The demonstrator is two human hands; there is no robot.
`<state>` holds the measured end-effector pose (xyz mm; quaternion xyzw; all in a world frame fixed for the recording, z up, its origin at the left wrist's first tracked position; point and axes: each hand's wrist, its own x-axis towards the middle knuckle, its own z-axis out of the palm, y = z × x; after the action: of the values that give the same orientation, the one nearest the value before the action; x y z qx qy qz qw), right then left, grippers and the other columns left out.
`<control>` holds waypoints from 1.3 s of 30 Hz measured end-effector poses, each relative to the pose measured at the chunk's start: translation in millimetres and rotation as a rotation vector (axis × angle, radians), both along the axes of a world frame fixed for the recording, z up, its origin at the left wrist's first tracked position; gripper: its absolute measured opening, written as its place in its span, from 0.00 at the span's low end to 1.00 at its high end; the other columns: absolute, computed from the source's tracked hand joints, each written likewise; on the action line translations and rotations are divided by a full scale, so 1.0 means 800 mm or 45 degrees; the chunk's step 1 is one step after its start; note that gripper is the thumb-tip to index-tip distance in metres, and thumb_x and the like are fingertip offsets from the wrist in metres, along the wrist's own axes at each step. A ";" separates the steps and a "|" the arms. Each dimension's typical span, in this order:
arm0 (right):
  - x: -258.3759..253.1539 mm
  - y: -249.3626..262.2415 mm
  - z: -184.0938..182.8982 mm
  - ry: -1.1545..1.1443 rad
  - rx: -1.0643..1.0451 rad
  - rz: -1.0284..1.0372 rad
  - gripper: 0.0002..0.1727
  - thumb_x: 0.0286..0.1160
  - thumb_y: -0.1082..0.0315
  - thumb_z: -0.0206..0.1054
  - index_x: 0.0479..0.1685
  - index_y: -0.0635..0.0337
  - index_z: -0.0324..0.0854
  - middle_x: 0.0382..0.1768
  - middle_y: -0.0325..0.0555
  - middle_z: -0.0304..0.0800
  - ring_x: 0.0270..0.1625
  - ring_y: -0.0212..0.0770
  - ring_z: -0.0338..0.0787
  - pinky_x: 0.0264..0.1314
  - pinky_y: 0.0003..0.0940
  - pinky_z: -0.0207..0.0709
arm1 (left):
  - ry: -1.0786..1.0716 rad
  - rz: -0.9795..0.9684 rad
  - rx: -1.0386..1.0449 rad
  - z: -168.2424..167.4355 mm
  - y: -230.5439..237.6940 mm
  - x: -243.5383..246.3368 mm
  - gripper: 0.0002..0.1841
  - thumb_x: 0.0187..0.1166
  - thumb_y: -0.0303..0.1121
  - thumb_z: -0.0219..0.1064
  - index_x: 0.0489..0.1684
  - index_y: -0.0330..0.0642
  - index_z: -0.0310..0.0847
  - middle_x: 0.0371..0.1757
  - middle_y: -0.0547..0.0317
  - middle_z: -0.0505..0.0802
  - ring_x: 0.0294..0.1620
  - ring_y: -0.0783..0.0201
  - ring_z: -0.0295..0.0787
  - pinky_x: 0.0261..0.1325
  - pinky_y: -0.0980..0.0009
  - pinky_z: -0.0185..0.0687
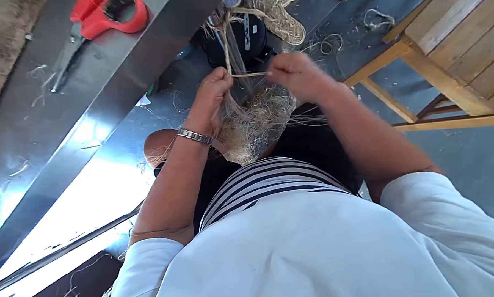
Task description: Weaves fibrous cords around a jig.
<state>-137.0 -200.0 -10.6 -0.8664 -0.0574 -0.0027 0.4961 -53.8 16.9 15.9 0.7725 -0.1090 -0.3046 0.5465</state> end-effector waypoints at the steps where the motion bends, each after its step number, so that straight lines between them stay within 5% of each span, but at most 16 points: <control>1: -0.015 -0.027 0.001 -0.015 -0.054 -0.035 0.16 0.87 0.68 0.55 0.39 0.72 0.83 0.37 0.51 0.85 0.41 0.36 0.82 0.52 0.36 0.76 | 0.025 0.009 -0.029 0.000 0.005 0.002 0.09 0.89 0.30 0.55 0.34 0.51 0.71 0.23 0.74 0.75 0.16 0.82 0.64 0.20 0.87 0.60; 5: -0.107 -0.138 0.005 0.147 -0.324 -0.321 0.17 0.87 0.67 0.55 0.40 0.75 0.80 0.37 0.60 0.82 0.41 0.48 0.81 0.50 0.50 0.73 | 0.070 0.032 -0.089 -0.005 0.014 0.008 0.10 0.89 0.29 0.55 0.33 0.53 0.72 0.23 0.76 0.77 0.17 0.83 0.66 0.21 0.88 0.61; 8: -0.193 -0.211 0.005 0.353 -0.499 -0.624 0.20 0.90 0.65 0.54 0.52 0.79 0.81 0.49 0.76 0.85 0.54 0.67 0.85 0.61 0.67 0.72 | 0.082 0.044 -0.089 -0.005 0.011 0.007 0.11 0.89 0.29 0.55 0.31 0.52 0.72 0.24 0.75 0.78 0.18 0.83 0.66 0.21 0.88 0.61; 12: -0.304 -0.294 -0.022 0.824 -0.862 -1.091 0.23 0.89 0.61 0.54 0.58 0.79 0.81 0.60 0.91 0.78 0.68 0.93 0.73 0.61 0.94 0.57 | 0.095 0.060 -0.111 -0.007 0.012 0.008 0.12 0.88 0.27 0.55 0.31 0.52 0.72 0.23 0.75 0.78 0.16 0.83 0.66 0.20 0.88 0.61; 14: -0.317 -0.308 -0.034 0.929 -0.908 -1.198 0.28 0.89 0.53 0.56 0.63 0.75 0.81 0.65 0.91 0.75 0.72 0.94 0.69 0.63 0.96 0.53 | 0.095 0.055 -0.116 -0.008 0.011 0.007 0.11 0.88 0.26 0.55 0.32 0.51 0.71 0.23 0.74 0.77 0.15 0.83 0.65 0.18 0.89 0.61; 19: -0.175 -0.168 0.039 0.248 -0.718 -0.887 0.27 0.88 0.54 0.57 0.72 0.68 0.80 0.73 0.78 0.75 0.80 0.79 0.69 0.80 0.77 0.58 | 0.025 0.010 -0.087 -0.008 0.003 -0.001 0.11 0.90 0.27 0.53 0.33 0.49 0.70 0.21 0.74 0.73 0.16 0.82 0.62 0.21 0.87 0.57; 23: -0.045 -0.016 0.049 -0.148 -0.380 -0.396 0.22 0.87 0.61 0.57 0.71 0.64 0.83 0.73 0.63 0.81 0.79 0.61 0.77 0.81 0.60 0.66 | -0.038 0.001 -0.125 -0.012 0.005 -0.002 0.11 0.89 0.26 0.53 0.31 0.49 0.70 0.21 0.74 0.72 0.17 0.82 0.62 0.22 0.87 0.58; 25: 0.002 0.042 0.037 -0.017 -0.140 -0.138 0.24 0.89 0.62 0.56 0.75 0.66 0.78 0.72 0.60 0.83 0.78 0.55 0.80 0.83 0.54 0.68 | -0.067 0.006 -0.132 -0.012 0.005 -0.003 0.10 0.88 0.26 0.53 0.32 0.47 0.70 0.21 0.73 0.72 0.17 0.82 0.62 0.22 0.86 0.58; 27: 0.031 0.077 0.027 0.218 0.126 0.000 0.21 0.91 0.64 0.55 0.74 0.68 0.76 0.63 0.57 0.88 0.65 0.45 0.88 0.74 0.44 0.76 | -0.099 0.006 -0.119 -0.014 0.008 -0.003 0.09 0.89 0.27 0.54 0.35 0.46 0.70 0.21 0.73 0.73 0.17 0.82 0.63 0.22 0.86 0.59; 29: 0.041 0.092 0.022 0.386 0.335 -0.023 0.14 0.92 0.66 0.55 0.59 0.67 0.79 0.40 0.45 0.85 0.38 0.32 0.85 0.46 0.29 0.80 | -0.140 0.001 -0.063 -0.018 0.013 0.002 0.08 0.90 0.29 0.54 0.36 0.45 0.71 0.23 0.71 0.73 0.18 0.81 0.63 0.23 0.84 0.58; 31: 0.044 0.086 0.018 0.404 0.463 -0.110 0.09 0.88 0.70 0.58 0.47 0.65 0.83 0.30 0.36 0.78 0.27 0.25 0.71 0.33 0.23 0.66 | -0.195 -0.027 0.024 -0.021 0.017 0.007 0.09 0.90 0.31 0.55 0.35 0.45 0.72 0.24 0.70 0.71 0.20 0.79 0.61 0.26 0.82 0.57; 34: 0.047 0.069 0.012 0.380 0.528 -0.158 0.06 0.82 0.72 0.63 0.37 0.60 0.84 0.29 0.32 0.83 0.27 0.21 0.72 0.33 0.19 0.67 | -0.226 -0.083 0.061 -0.028 0.014 0.008 0.09 0.90 0.32 0.55 0.36 0.43 0.74 0.25 0.70 0.70 0.22 0.79 0.61 0.28 0.81 0.57; 36: 0.049 0.062 0.015 0.435 0.541 -0.173 0.08 0.86 0.69 0.62 0.44 0.61 0.85 0.28 0.32 0.83 0.25 0.22 0.75 0.30 0.19 0.68 | -0.184 -0.093 0.027 -0.031 0.012 0.010 0.09 0.90 0.30 0.55 0.35 0.44 0.72 0.24 0.70 0.69 0.20 0.79 0.60 0.26 0.82 0.56; 39: 0.057 0.049 0.021 0.571 0.534 -0.160 0.14 0.91 0.61 0.57 0.57 0.59 0.85 0.42 0.37 0.89 0.39 0.28 0.86 0.41 0.26 0.79 | -0.107 -0.080 -0.033 -0.031 0.013 0.009 0.09 0.89 0.29 0.54 0.33 0.45 0.69 0.22 0.71 0.69 0.18 0.79 0.59 0.23 0.83 0.55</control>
<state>-91.7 -160.4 6.5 -0.7260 0.1088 0.1462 0.6631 -46.8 27.3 -9.3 0.7735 -0.1601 -0.2875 0.5416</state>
